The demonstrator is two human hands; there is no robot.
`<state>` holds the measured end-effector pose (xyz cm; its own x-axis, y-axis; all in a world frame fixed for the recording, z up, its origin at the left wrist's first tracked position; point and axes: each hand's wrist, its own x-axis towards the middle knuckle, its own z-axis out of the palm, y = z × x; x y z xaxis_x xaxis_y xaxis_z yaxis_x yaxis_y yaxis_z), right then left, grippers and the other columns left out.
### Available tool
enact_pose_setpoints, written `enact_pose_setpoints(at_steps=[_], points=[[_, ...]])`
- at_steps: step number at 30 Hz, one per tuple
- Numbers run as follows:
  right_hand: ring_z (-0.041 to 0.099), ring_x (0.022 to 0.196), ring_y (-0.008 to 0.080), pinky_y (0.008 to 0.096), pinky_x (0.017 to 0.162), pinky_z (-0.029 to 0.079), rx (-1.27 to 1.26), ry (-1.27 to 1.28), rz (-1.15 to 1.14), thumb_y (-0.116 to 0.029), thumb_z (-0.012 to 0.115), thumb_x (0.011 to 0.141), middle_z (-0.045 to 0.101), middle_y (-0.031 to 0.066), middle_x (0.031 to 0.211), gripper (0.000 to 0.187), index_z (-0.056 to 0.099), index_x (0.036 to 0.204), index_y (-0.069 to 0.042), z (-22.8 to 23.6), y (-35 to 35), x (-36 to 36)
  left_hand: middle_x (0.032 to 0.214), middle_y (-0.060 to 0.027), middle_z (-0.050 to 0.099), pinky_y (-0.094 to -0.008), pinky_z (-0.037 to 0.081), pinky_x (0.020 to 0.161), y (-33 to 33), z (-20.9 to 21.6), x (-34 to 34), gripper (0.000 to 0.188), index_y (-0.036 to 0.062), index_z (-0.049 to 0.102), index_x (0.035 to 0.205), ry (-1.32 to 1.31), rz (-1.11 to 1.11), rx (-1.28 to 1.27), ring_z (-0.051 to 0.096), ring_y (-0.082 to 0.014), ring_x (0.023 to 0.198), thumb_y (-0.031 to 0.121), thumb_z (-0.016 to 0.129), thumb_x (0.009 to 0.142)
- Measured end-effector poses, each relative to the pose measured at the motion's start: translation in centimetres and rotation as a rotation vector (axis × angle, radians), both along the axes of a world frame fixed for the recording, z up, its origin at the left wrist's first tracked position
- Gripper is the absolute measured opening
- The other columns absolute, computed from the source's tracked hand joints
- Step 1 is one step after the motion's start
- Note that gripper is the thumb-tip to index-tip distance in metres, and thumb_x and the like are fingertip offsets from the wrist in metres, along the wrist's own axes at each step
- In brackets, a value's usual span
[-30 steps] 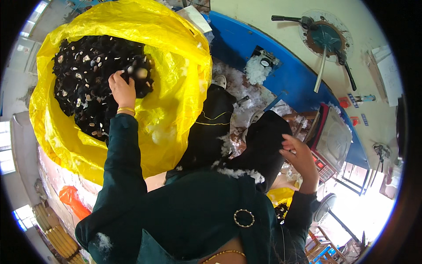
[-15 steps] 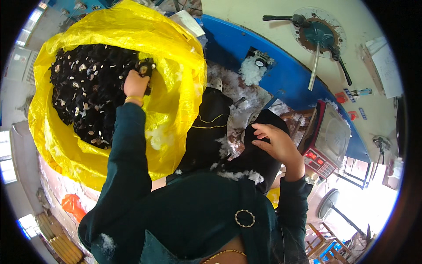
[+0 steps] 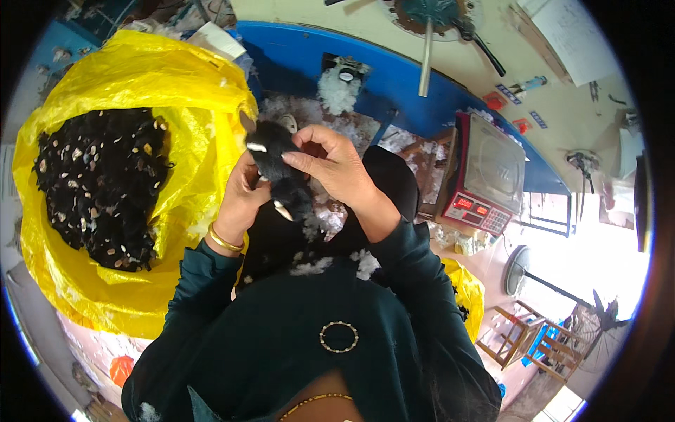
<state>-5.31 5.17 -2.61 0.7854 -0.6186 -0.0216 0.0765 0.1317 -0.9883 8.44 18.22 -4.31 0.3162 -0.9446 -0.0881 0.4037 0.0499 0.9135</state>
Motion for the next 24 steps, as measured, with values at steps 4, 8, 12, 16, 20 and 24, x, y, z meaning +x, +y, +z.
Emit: enact_pose_setpoints(at_steps=[4, 8, 12, 16, 20, 24], points=[[0.054, 0.063, 0.0064, 0.0213, 0.055, 0.043, -0.22, 0.056, -0.114, -0.008, 0.071, 0.083, 0.055, 0.0019, 0.074, 0.018, 0.056, 0.089, -0.001, 1.0, -0.7, -2.9, 0.129, -0.0082, 0.048, -0.0317, 0.036, 0.103, -2.4, 2.5, -1.2, 0.059, 0.0033, 0.037, 0.139, -0.071, -0.114, -0.046, 0.047, -0.0177, 0.121, 0.005, 0.063, 0.086], [0.054, 0.052, 0.0083, 0.0235, 0.046, 0.042, -0.051, 0.077, 0.016, -0.005, 0.068, 0.085, 0.054, 0.0031, 0.076, 0.02, 0.051, 0.094, -0.001, 2.3, -0.7, -3.8, 0.132, -0.0084, 0.046, -0.0319, 0.034, 0.105, -6.1, 2.0, -3.2, 0.057, 0.0034, 0.035, 0.141, -0.081, -0.169, -0.053, 0.043, -0.0186, 0.124, 0.021, 0.058, 0.093], [0.057, 0.051, 0.0124, 0.027, 0.047, 0.043, -0.157, 0.188, 0.001, -0.007, 0.07, 0.083, 0.055, 0.0064, 0.078, 0.023, 0.051, 0.096, -0.001, 3.1, -0.6, -6.0, 0.114, -0.0028, 0.055, -0.0247, 0.041, 0.092, -8.3, 2.6, -4.5, 0.033, 0.0063, 0.052, 0.125, 0.28, -0.246, 0.078, 0.052, -0.0107, 0.102, 0.025, 0.047, 0.098], [0.058, 0.071, 0.037, 0.0412, 0.058, 0.047, -1.045, 0.406, 0.048, -0.033, 0.074, 0.076, 0.059, 0.0138, 0.082, 0.035, 0.058, 0.089, -0.004, 1.6, -1.6, -8.9, 0.109, -0.003, 0.06, -0.0268, 0.045, 0.089, -10.0, 2.1, -6.2, 0.034, 0.009, 0.056, 0.122, 0.238, -0.24, 0.148, 0.057, -0.011, 0.1, 0.033, 0.046, 0.099], [0.058, 0.068, 0.0358, 0.0422, 0.057, 0.045, -1.077, 0.415, -0.308, -0.034, 0.073, 0.078, 0.055, 0.0146, 0.07, 0.036, 0.055, 0.069, -0.004, 4.5, -4.4, -10.4, 0.1, -0.0008, 0.064, -0.0263, 0.048, 0.083, -13.4, 4.0, -7.9, 0.033, 0.0101, 0.061, 0.113, 0.423, -0.274, 0.218, 0.06, -0.0092, 0.091, 0.037, 0.053, 0.096], [0.045, 0.056, 0.0355, 0.0393, 0.05, 0.037, -1.122, 0.432, -0.696, -0.027, 0.072, 0.077, 0.047, 0.018, 0.061, 0.035, 0.052, 0.065, -0.001, 6.0, -10.8, -7.5, 0.087, 0.0008, 0.062, -0.0209, 0.046, 0.067, -17.2, 3.6, -7.6, 0.034, 0.011, 0.06, 0.104, 0.252, -0.273, 0.084, 0.057, -0.0076, 0.074, 0.043, 0.062, 0.091]])
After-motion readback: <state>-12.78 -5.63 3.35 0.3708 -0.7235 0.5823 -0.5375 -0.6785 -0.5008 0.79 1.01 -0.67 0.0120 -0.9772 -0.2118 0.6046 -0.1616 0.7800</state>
